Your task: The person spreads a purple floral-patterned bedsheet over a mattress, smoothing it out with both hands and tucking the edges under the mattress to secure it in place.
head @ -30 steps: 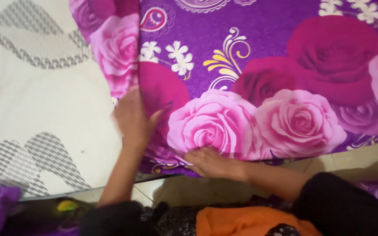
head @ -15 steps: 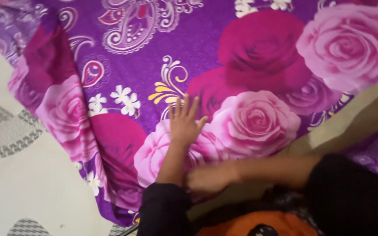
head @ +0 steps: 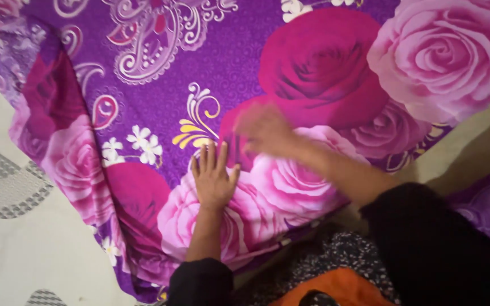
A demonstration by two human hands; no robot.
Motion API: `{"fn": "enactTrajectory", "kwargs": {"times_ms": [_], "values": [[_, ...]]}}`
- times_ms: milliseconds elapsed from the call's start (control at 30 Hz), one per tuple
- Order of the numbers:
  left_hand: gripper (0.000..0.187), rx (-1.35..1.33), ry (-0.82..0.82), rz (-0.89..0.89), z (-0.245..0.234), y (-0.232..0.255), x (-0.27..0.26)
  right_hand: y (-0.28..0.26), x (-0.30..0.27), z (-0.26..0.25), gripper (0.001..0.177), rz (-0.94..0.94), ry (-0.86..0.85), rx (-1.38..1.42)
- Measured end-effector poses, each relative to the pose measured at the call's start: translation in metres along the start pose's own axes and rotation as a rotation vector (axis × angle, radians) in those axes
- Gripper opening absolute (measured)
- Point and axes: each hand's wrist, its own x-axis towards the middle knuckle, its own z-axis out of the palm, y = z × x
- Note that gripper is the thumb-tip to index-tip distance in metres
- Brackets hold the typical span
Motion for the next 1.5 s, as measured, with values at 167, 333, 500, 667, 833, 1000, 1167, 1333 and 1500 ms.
{"fn": "enactTrajectory", "kwargs": {"times_ms": [167, 333, 500, 667, 833, 1000, 1167, 1333, 1500], "values": [[0.060, 0.057, 0.004, -0.073, -0.006, 0.015, 0.016, 0.121, -0.079, -0.110, 0.061, 0.303, 0.056, -0.415], [0.057, -0.064, -0.203, -0.288, 0.023, 0.071, 0.096, 0.072, -0.099, -0.130, 0.047, 0.713, 0.064, -0.365], [0.060, -0.570, 0.123, 0.065, 0.074, 0.161, 0.123, -0.013, -0.101, -0.097, 0.048, 0.148, -0.120, -0.057], [0.060, -0.199, 0.125, 0.165, 0.076, 0.167, 0.101, 0.041, -0.125, -0.176, 0.059, 0.546, -0.287, -0.071], [0.063, -0.205, 0.106, 0.171, 0.072, 0.165, 0.099, 0.163, -0.244, -0.184, 0.060, 0.688, -0.156, -0.842], [0.067, -0.170, 0.139, 0.243, 0.054, 0.170, 0.086, 0.121, -0.157, -0.179, 0.054, 0.653, 0.196, -0.301], [0.068, -0.069, 0.074, 0.275, 0.051, 0.166, 0.073, 0.054, -0.097, -0.111, 0.057, 0.274, 0.121, -0.264], [0.068, -0.112, 0.064, 0.260, 0.041, 0.169, 0.076, 0.122, -0.102, -0.207, 0.043, 0.661, -0.062, -0.141], [0.068, -0.118, 0.034, 0.239, 0.038, 0.170, 0.075, 0.193, -0.163, -0.160, 0.044, 0.661, 0.132, -0.937]]}}
